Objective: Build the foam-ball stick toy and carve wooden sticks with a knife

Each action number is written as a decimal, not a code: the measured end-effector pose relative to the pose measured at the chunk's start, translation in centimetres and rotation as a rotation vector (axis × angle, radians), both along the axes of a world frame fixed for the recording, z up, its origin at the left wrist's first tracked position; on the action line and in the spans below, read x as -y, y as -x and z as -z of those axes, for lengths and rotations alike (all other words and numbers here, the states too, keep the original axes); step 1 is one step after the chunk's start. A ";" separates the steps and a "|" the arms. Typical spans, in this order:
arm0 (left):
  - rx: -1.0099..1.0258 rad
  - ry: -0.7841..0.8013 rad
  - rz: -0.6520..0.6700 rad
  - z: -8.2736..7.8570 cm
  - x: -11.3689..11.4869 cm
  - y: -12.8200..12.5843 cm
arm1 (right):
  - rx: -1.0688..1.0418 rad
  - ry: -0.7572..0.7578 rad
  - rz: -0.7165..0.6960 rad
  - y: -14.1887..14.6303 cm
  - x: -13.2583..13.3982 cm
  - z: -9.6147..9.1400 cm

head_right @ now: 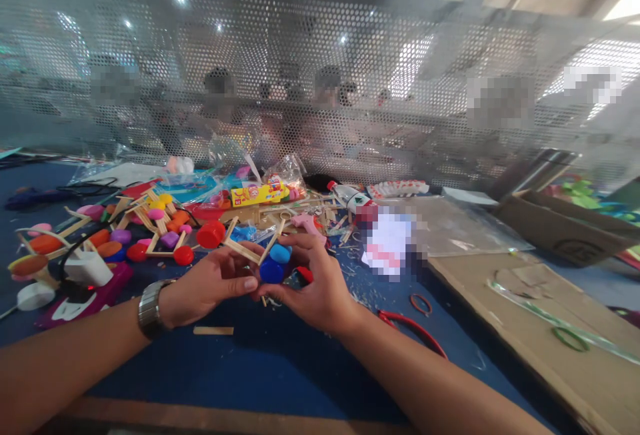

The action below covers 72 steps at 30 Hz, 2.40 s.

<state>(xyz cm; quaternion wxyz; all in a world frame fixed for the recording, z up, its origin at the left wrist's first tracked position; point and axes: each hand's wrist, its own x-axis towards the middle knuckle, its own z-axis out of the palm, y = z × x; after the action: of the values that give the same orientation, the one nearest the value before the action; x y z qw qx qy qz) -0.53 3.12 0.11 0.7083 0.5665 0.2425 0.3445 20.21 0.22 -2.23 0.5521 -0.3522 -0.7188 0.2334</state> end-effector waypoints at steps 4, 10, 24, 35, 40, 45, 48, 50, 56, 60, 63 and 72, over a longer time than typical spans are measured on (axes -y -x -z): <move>-0.016 -0.004 -0.060 -0.3 -0.2 0.1 | 0.015 -0.025 0.005 -0.2 -0.1 0.0; -0.069 -0.169 -0.267 -0.2 -0.5 0.5 | -0.029 -0.024 0.059 -0.7 -0.6 -0.3; -0.242 -0.678 -0.510 -0.3 -0.7 1.4 | 0.143 0.014 0.002 -1.2 -1.1 0.2; -0.360 -0.821 -0.437 -0.5 -0.9 1.4 | -0.197 0.327 -0.401 -1.0 -0.8 -0.7; -0.351 -0.919 -0.405 -0.4 -0.9 1.5 | -0.322 0.528 -0.489 -1.2 -1.1 -0.9; -0.378 -0.920 -0.389 -0.4 -0.9 1.6 | -0.228 0.502 -0.486 -1.1 -1.1 -1.2; -0.403 -0.913 -0.388 -0.3 -0.9 1.6 | -0.162 0.480 -0.470 -1.1 -1.0 -1.4; -0.415 -0.904 -0.384 -0.3 -0.9 1.6 | -0.131 0.473 -0.453 -1.2 -1.0 -1.4; -0.443 -0.868 -0.389 -0.4 -0.9 1.5 | -0.097 0.456 -0.429 -1.3 -1.0 -1.4; -0.452 -0.853 -0.383 -0.4 -0.9 1.5 | -0.058 0.468 -0.397 -1.4 -0.9 -1.6; -0.458 -0.845 -0.376 -0.5 -0.9 1.6 | -0.033 0.444 -0.395 -1.5 -0.9 -1.6; -0.455 -0.836 -0.368 -0.4 -0.9 1.6 | 0.014 0.385 -0.367 -1.5 -1.0 -1.3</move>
<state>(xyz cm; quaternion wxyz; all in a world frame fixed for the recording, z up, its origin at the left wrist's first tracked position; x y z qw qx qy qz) -2.08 4.04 0.50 0.2778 0.8100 0.3278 0.3990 21.75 1.24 -0.89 0.4184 -0.3162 -0.7169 0.4594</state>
